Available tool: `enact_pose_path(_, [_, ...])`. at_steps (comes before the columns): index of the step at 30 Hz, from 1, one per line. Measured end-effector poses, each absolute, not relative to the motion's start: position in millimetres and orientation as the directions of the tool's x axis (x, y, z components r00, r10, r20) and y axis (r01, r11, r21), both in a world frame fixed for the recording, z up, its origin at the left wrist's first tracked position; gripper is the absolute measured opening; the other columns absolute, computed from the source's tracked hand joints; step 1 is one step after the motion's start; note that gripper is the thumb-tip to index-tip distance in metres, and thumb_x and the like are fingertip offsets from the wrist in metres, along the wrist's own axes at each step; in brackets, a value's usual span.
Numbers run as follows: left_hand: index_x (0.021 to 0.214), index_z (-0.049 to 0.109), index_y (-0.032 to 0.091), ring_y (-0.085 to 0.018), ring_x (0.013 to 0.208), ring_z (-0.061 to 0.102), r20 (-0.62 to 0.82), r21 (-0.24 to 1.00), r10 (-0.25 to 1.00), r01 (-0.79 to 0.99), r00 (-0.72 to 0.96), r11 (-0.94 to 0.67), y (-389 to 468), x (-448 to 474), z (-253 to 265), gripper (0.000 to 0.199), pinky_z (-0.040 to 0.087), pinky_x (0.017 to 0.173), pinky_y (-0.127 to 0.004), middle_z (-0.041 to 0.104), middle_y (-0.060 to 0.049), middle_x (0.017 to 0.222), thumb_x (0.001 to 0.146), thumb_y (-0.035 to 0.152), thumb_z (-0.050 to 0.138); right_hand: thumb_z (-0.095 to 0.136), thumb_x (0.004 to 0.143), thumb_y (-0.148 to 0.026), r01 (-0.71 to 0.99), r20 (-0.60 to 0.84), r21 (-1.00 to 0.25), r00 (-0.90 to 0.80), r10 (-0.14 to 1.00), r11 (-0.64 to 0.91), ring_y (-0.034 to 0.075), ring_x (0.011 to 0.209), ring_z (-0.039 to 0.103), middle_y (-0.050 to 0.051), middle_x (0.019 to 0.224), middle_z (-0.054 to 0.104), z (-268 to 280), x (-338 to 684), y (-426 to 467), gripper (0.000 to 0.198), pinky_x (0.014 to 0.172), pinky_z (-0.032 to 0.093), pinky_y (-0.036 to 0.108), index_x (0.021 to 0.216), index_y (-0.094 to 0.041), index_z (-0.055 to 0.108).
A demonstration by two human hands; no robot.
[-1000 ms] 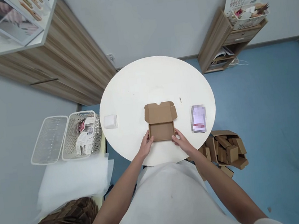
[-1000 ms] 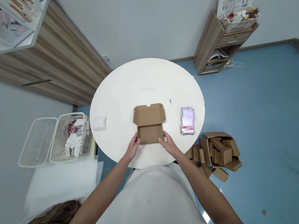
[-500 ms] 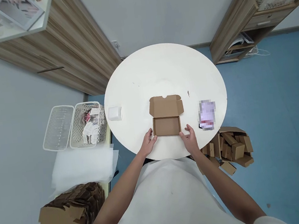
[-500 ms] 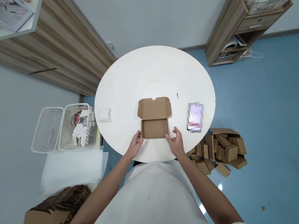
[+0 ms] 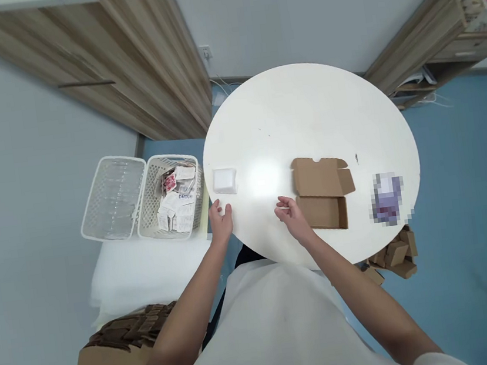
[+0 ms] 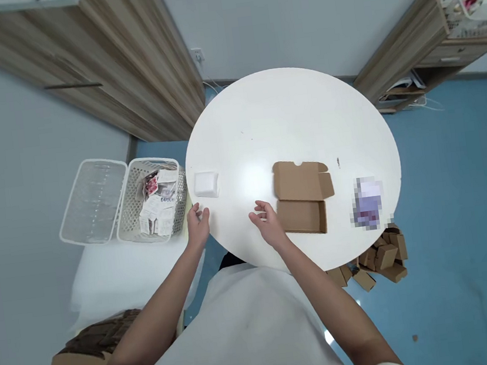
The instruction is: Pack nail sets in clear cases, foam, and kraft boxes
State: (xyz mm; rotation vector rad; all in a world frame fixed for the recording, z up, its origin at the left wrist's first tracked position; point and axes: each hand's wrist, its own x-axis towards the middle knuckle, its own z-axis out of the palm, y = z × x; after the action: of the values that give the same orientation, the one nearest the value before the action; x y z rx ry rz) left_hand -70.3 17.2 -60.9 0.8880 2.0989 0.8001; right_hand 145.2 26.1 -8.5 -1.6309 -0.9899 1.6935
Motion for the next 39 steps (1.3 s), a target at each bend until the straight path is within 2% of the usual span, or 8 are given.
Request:
enact_pose_path(3, [0.13, 0.03, 0.016, -0.021, 0.103, 0.05, -0.449, 0.721, 0.773, 0.328, -0.448, 0.61, 40.6, -97.9, -62.0, 0.063, 0.041, 0.087, -0.034, 0.037, -0.015, 0.129, 0.077, 0.044, 0.051, 0.054, 0.073, -0.047, -0.008, -0.703, -0.699, -0.179, 0.689, -0.715, 0.015, 0.089, 0.055, 0.003, 0.112, 0.047, -11.9, 98.8, 42.1, 0.042, 0.074, 0.048, 0.03, 0.111, -0.029, 0.048])
enact_pose_path(6, [0.132, 0.027, 0.015, -0.025, 0.11, 0.046, -0.447, 0.692, 0.816, 0.436, -0.366, 0.575, 59.8, -114.9, -58.2, 0.067, 0.04, 0.088, -0.036, 0.038, -0.017, 0.129, 0.077, 0.046, 0.051, 0.053, 0.074, -0.049, -0.116, -0.757, -0.612, -0.201, 0.622, -0.782, 0.013, 0.077, 0.059, 0.003, 0.112, 0.048, -16.1, 64.0, 60.8, 0.041, 0.07, 0.05, 0.029, 0.109, -0.03, 0.047])
enact_pose_path(11, [0.131, 0.029, 0.018, -0.028, 0.101, 0.053, -0.547, 0.616, 0.796, 0.52, -0.258, 0.592, 80.8, -125.1, -55.1, 0.058, 0.04, 0.082, -0.039, 0.058, -0.013, 0.107, 0.083, 0.048, 0.038, 0.041, 0.077, -0.059, -0.095, -0.812, -0.521, -0.251, 0.527, -0.848, 0.01, 0.056, 0.057, 0.002, 0.089, 0.058, -21.9, 30.4, 94.2, 0.049, 0.067, 0.051, 0.032, 0.116, -0.03, 0.038])
enact_pose_path(17, [0.12, 0.04, 0.023, -0.022, 0.077, 0.06, -0.617, 0.627, 0.765, 0.471, -0.188, 0.621, 87.6, -131.8, -70.2, 0.043, 0.043, 0.072, -0.035, 0.064, -0.007, 0.087, 0.085, 0.047, 0.031, 0.031, 0.078, -0.063, 0.018, -0.853, -0.466, -0.277, 0.443, -0.885, 0.017, 0.077, 0.062, 0.006, 0.101, 0.059, -30.4, 16.6, 113.2, 0.05, 0.071, 0.051, 0.035, 0.114, -0.029, 0.039])
enact_pose_path(22, [0.105, 0.047, 0.022, -0.016, 0.064, 0.059, -0.644, 0.704, 0.748, 0.26, -0.159, 0.661, 82.6, -134.8, -84.6, 0.036, 0.044, 0.065, -0.031, 0.062, -0.003, 0.071, 0.084, 0.048, 0.036, 0.041, 0.079, -0.056, -0.011, -0.844, -0.489, -0.246, 0.476, -0.872, 0.018, 0.089, 0.06, 0.008, 0.102, 0.057, -37.2, 16.8, 107.8, 0.039, 0.071, 0.053, 0.035, 0.103, -0.026, 0.043])
enact_pose_path(28, [0.078, 0.051, 0.019, -0.014, 0.071, 0.058, -0.641, 0.759, 0.755, 0.035, -0.136, 0.65, 73.3, -127.2, -77.6, 0.028, 0.048, 0.064, -0.027, 0.058, -0.003, 0.077, 0.077, 0.047, 0.05, 0.052, 0.077, -0.039, -0.005, -0.796, -0.601, -0.084, 0.6, -0.799, 0.014, 0.086, 0.058, 0.004, 0.097, 0.055, -47.0, 18.8, 89.3, 0.019, 0.074, 0.053, 0.029, 0.085, -0.022, 0.048])
enact_pose_path(33, [0.085, 0.05, 0.017, -0.014, 0.079, 0.058, -0.649, 0.753, 0.758, -0.206, -0.069, 0.625, 53.5, -109.4, -64.8, 0.029, 0.05, 0.07, -0.03, 0.058, -0.005, 0.085, 0.073, 0.042, 0.057, 0.057, 0.072, -0.032, -0.03, -0.704, -0.707, -0.068, 0.707, -0.707, 0.014, 0.083, 0.058, 0.0, 0.081, 0.058, -43.8, 37.4, 72.4, 0.022, 0.076, 0.051, 0.032, 0.09, -0.022, 0.048])
enact_pose_path(39, [0.095, 0.048, 0.017, -0.017, 0.09, 0.058, -0.694, 0.715, 0.708, -0.233, -0.128, 0.659, 24.3, -67.6, -40.1, 0.039, 0.05, 0.073, -0.03, 0.056, -0.011, 0.104, 0.071, 0.046, 0.059, 0.06, 0.068, -0.036, -0.065, -0.593, -0.799, -0.08, 0.802, -0.597, 0.015, 0.083, 0.057, 0.0, 0.085, 0.058, -26.6, 80.8, 44.7, 0.04, 0.075, 0.049, 0.034, 0.102, -0.023, 0.043])
